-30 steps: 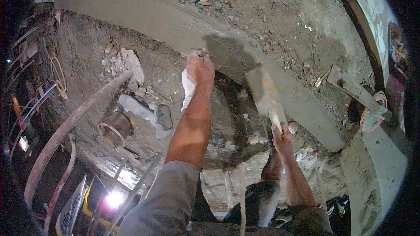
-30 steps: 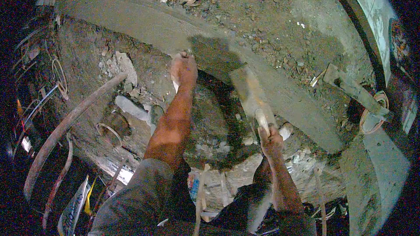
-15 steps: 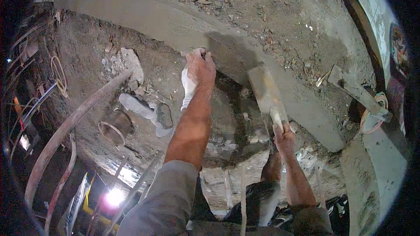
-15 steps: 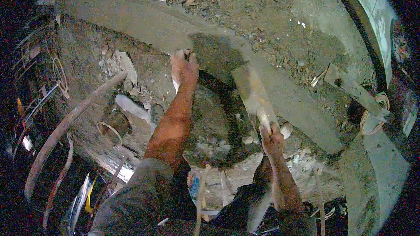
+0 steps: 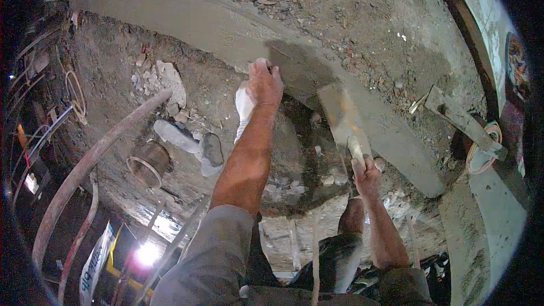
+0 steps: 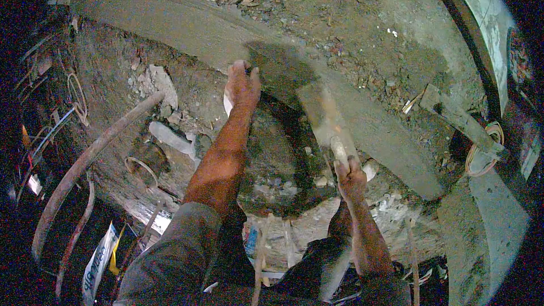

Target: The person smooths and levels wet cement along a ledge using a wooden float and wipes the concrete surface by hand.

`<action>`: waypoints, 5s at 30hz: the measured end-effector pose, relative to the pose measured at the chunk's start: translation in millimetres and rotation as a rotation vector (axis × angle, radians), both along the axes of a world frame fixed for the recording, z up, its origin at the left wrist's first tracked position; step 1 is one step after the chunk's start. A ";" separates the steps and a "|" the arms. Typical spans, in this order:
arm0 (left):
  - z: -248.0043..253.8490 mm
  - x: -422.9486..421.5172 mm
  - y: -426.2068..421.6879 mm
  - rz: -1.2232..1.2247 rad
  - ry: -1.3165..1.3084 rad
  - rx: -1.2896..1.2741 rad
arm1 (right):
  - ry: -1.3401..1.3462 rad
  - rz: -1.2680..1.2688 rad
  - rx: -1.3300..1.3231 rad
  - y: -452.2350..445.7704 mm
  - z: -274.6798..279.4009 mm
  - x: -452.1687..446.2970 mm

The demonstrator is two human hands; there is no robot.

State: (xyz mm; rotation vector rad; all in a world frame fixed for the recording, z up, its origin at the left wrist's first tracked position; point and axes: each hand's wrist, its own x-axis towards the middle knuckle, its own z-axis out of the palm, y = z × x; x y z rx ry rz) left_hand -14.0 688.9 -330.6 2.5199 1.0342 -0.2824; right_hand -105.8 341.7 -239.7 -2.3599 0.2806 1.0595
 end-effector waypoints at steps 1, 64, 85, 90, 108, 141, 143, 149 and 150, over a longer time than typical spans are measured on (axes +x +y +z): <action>-0.5 -0.1 0.6 0.003 -0.032 -0.016 | 0.046 -0.065 0.047 2.5 0.7 4.0; -26.7 -23.3 75.6 -0.767 -0.461 -0.248 | -0.365 0.361 -0.047 154.0 -62.6 131.4; -40.2 -176.9 198.5 0.023 -0.281 0.195 | -0.349 0.673 0.013 283.7 -81.1 145.1; -17.4 -159.3 185.2 0.108 -0.213 0.035 | -0.240 0.613 -0.127 177.5 -58.9 119.0; -36.9 -154.7 179.0 0.258 -0.237 -0.189 | -0.315 0.608 0.141 300.0 -55.7 137.9; -27.0 -116.7 168.3 0.230 -0.477 -0.257 | -0.260 0.712 0.125 296.5 -70.3 199.1; -26.7 -115.5 164.2 0.179 -0.482 -0.215 | -0.160 0.759 0.097 317.3 -43.0 191.7; -21.9 -111.9 179.5 0.128 -0.564 -0.164 | -0.293 0.749 0.046 210.9 -70.3 151.0; -31.3 -114.1 187.4 0.176 -0.582 -0.231 | -0.282 0.791 -0.002 176.9 -67.0 142.0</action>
